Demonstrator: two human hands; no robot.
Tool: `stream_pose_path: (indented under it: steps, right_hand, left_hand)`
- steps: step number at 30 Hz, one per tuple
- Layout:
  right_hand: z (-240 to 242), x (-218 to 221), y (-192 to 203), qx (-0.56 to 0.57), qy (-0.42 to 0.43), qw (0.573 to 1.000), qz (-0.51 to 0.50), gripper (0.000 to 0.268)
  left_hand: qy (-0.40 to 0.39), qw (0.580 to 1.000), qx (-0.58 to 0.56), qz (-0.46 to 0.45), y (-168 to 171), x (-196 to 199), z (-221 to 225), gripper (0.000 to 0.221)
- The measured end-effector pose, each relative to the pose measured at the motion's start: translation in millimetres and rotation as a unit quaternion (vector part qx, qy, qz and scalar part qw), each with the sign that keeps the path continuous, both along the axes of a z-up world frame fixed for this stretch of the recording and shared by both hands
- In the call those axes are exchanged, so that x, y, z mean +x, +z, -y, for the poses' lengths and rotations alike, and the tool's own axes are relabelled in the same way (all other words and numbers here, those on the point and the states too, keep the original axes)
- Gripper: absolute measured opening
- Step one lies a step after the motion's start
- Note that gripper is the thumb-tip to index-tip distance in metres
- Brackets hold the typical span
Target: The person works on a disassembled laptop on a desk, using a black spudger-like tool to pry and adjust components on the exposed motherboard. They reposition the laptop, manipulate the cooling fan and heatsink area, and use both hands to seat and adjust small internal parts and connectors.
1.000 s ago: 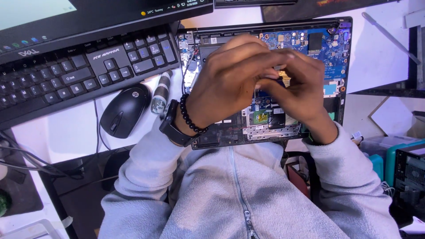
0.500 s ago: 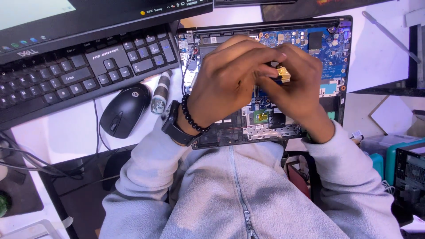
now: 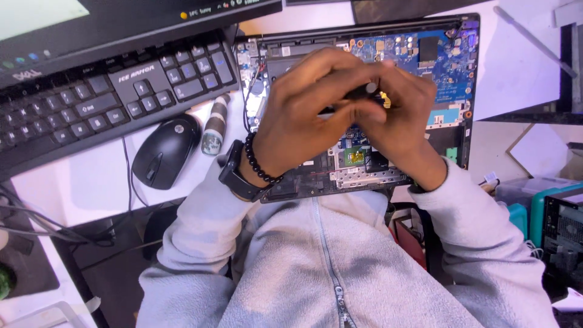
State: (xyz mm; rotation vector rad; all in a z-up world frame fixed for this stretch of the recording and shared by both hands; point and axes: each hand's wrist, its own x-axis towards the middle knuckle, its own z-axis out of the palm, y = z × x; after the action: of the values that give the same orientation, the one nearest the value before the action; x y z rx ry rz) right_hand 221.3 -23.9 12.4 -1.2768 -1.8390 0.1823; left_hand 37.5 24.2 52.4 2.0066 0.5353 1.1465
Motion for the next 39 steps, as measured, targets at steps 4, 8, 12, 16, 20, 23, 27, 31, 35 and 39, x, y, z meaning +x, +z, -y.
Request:
stream_pose_path:
  steps: [4,8,12,16,20,23,27,31,35,39]
  right_hand:
    - [1.2,-2.0,1.1,-0.005,-0.033,0.999,0.006,0.025]
    - [2.4,4.8,19.9,-0.116,0.081,0.987,-0.072,0.006]
    - [3.8,9.2,7.5,-0.118,0.093,0.985,-0.082,0.028]
    - [8.7,0.8,-9.9,-0.062,0.028,0.996,-0.064,0.025]
    - [14.0,-9.2,-5.8,-0.016,-0.02,0.998,-0.065,0.029]
    - [14.1,-7.0,-9.3,0.009,-0.021,0.999,-0.049,0.03]
    - [4.0,-7.8,0.6,0.002,0.0,0.998,-0.071,0.019]
    - [16.6,2.5,21.8,-0.01,0.044,0.989,-0.141,0.014]
    - [58.0,25.1,25.3,-0.106,-0.046,0.966,-0.231,0.023]
    - [94.2,36.4,11.1,-0.177,-0.09,0.919,-0.34,0.035]
  left_hand:
    - [0.044,0.998,0.042,0.011,8.9,5.6,0.2,0.012]
    - [0.036,0.998,0.037,0.033,2.7,6.5,-2.8,0.022]
    - [0.003,0.997,0.063,0.032,1.4,8.2,-4.5,0.028]
    - [0.003,0.998,0.061,0.016,-4.0,8.8,-9.0,0.027]
    - [-0.028,0.998,0.052,0.01,0.7,12.8,-12.1,0.026]
    - [-0.047,0.997,0.057,-0.01,-2.9,11.0,-14.8,0.028]
    - [-0.013,0.996,0.054,-0.066,-8.8,-2.3,-12.1,0.045]
    - [0.035,0.991,0.034,-0.126,1.9,-33.6,12.7,0.048]
    - [0.111,0.982,0.037,-0.146,3.1,-61.5,40.9,0.04]
    - [0.132,0.974,0.017,-0.181,-9.7,-69.4,63.0,0.026]
